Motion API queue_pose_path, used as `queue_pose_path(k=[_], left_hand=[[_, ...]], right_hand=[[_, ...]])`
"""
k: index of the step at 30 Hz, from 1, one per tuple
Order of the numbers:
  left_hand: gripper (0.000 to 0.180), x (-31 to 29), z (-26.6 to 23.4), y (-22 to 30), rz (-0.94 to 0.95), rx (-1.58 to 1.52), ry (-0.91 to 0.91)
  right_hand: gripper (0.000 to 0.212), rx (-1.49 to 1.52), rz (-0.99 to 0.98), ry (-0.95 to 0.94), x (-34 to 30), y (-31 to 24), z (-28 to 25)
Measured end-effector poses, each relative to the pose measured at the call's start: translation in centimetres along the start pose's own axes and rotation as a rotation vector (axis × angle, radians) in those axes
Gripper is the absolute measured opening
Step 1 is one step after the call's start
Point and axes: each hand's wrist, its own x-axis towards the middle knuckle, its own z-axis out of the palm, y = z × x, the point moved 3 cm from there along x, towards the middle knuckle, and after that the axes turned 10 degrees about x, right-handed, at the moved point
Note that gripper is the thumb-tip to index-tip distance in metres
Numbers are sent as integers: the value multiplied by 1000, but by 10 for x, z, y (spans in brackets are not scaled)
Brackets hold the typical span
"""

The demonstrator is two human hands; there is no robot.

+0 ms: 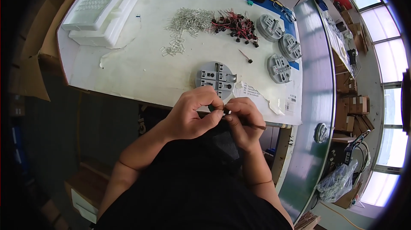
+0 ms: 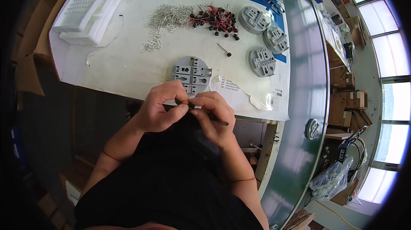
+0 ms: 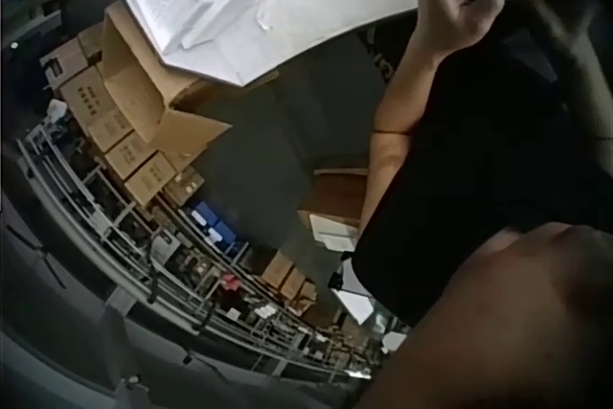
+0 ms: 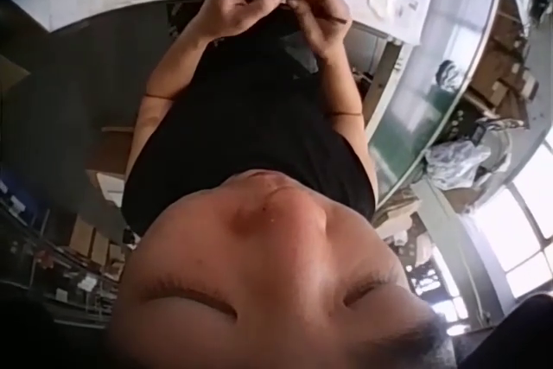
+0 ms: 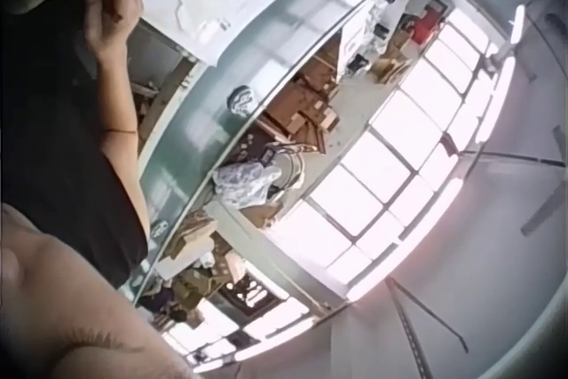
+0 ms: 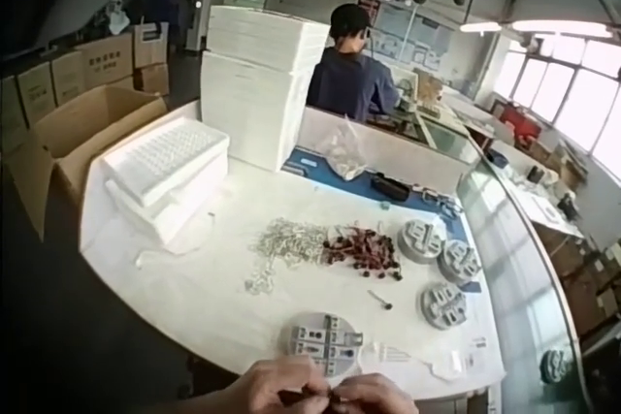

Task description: Assembling small electronic components into a circular base plate on a workbench.

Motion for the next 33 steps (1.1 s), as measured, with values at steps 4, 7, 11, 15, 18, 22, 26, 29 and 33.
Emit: queue_pose_path(k=[4, 7, 11, 15, 18, 22, 26, 29, 33], left_hand=[[12, 4, -9, -3, 26, 127, -38], [9, 18, -24, -9, -5, 414, 37], [10, 28, -11, -16, 78, 832, 96], [15, 25, -2, -23, 105, 1006, 119], [19, 22, 0, -24, 69, 998, 142], [36, 20, 5, -26, 23, 879, 241], [54, 23, 11, -37, -33, 801, 267], [60, 23, 10, -39, -71, 785, 253], [61, 22, 11, -41, -106, 775, 227]], right_hand=[[28, -180, 1, -38, 0, -4, -3], [30, -311, 248, 20, 13, 1, -23], [26, -440, 243, -69, 38, 20, -29], [17, -742, 109, -241, 44, 25, -25], [14, -852, 133, -303, 45, 21, -22], [12, -963, 151, -417, 50, 17, -18], [6, -941, 106, -443, 50, 8, -17], [10, -753, 70, -335, 48, 17, -26], [33, -157, 105, -22, 54, 23, -33]])
